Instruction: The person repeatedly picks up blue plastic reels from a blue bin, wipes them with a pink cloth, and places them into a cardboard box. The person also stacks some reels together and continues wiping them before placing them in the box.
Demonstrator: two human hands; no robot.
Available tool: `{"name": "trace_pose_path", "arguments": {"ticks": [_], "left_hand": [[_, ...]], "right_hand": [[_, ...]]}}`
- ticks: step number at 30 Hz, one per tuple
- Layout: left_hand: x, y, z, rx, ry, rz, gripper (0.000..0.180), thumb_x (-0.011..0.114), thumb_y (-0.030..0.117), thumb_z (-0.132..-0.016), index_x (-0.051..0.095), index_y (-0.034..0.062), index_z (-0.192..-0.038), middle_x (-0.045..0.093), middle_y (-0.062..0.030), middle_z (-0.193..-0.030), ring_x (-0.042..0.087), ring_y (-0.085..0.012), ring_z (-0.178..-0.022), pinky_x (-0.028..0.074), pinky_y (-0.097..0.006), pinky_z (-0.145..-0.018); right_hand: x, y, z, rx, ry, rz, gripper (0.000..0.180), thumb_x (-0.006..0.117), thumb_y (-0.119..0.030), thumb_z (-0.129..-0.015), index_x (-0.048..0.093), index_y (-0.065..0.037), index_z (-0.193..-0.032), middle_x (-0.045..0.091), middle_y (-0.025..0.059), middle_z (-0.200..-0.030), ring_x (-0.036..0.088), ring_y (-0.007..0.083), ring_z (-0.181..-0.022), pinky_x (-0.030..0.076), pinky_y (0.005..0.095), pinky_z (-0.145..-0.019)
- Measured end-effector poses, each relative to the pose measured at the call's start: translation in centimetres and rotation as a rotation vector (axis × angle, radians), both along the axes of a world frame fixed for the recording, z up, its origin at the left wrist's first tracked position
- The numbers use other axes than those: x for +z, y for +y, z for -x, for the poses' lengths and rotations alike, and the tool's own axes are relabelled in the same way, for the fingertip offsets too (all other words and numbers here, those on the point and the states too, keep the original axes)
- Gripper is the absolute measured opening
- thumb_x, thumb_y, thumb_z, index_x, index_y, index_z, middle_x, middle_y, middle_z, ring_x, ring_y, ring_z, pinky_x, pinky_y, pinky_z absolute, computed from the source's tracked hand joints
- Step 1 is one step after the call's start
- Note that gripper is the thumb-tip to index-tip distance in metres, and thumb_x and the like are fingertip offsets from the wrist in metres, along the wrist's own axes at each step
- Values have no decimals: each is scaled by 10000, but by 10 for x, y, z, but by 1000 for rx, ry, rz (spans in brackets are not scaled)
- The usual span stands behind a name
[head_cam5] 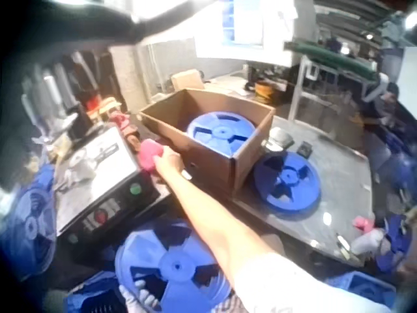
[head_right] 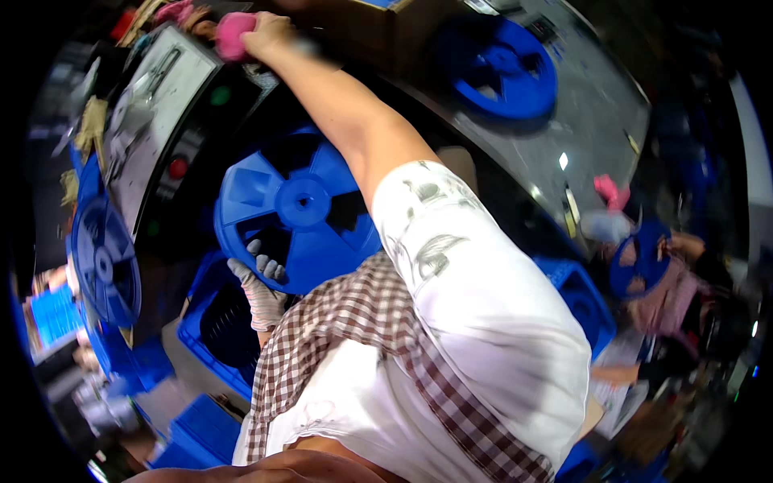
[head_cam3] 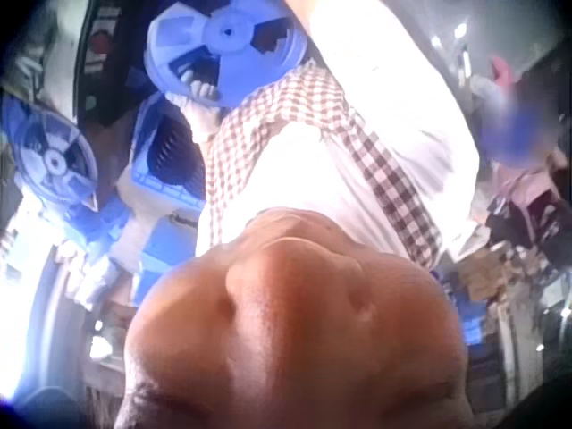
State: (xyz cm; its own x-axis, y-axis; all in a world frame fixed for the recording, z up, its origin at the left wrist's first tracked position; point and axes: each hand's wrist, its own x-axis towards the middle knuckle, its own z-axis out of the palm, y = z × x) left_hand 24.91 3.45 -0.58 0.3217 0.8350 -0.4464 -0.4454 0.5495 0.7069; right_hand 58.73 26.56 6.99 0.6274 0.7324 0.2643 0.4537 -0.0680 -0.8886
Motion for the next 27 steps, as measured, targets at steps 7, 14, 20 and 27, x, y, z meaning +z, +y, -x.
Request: {"name": "trace_pose_path", "arguments": {"ticks": [7,14,20,27], "left_hand": [[-31,13,12,55,-11,95,741,512,674,-777,488,31,-1143,351,64,-566,353,-35,-446,316,-158,-418],[-34,21,2,-202,-6,44,697,575,634,-772,485,54,-1148,333,74,-590,324,-25,-460,311,-137,-444],[-36,28,-4,-395,-170,-47,647,554,598,-807,486,69,-1171,363,57,-644,364,-37,-517,342,-155,-467],[-41,32,-7,-374,-85,-3,718,553,659,-778,502,55,-1165,330,61,-617,334,-57,-520,327,-193,-521]], "right_hand": [[-42,-221,-19,-12,-83,-471,353,677,-126,-847,577,-40,-1174,642,73,-1070,626,151,-958,522,288,-835],[-231,-500,-120,-852,186,-52,368,684,-128,-801,580,-54,-1146,664,89,-949,647,200,-794,511,306,-671],[-203,-511,-97,-1048,-61,170,485,724,-219,-752,552,-65,-1178,629,183,-1065,589,348,-1041,454,385,-893],[-252,-673,-72,-1567,-251,-356,541,790,1,-647,466,16,-1080,577,138,-1071,581,229,-912,472,336,-822]]}}
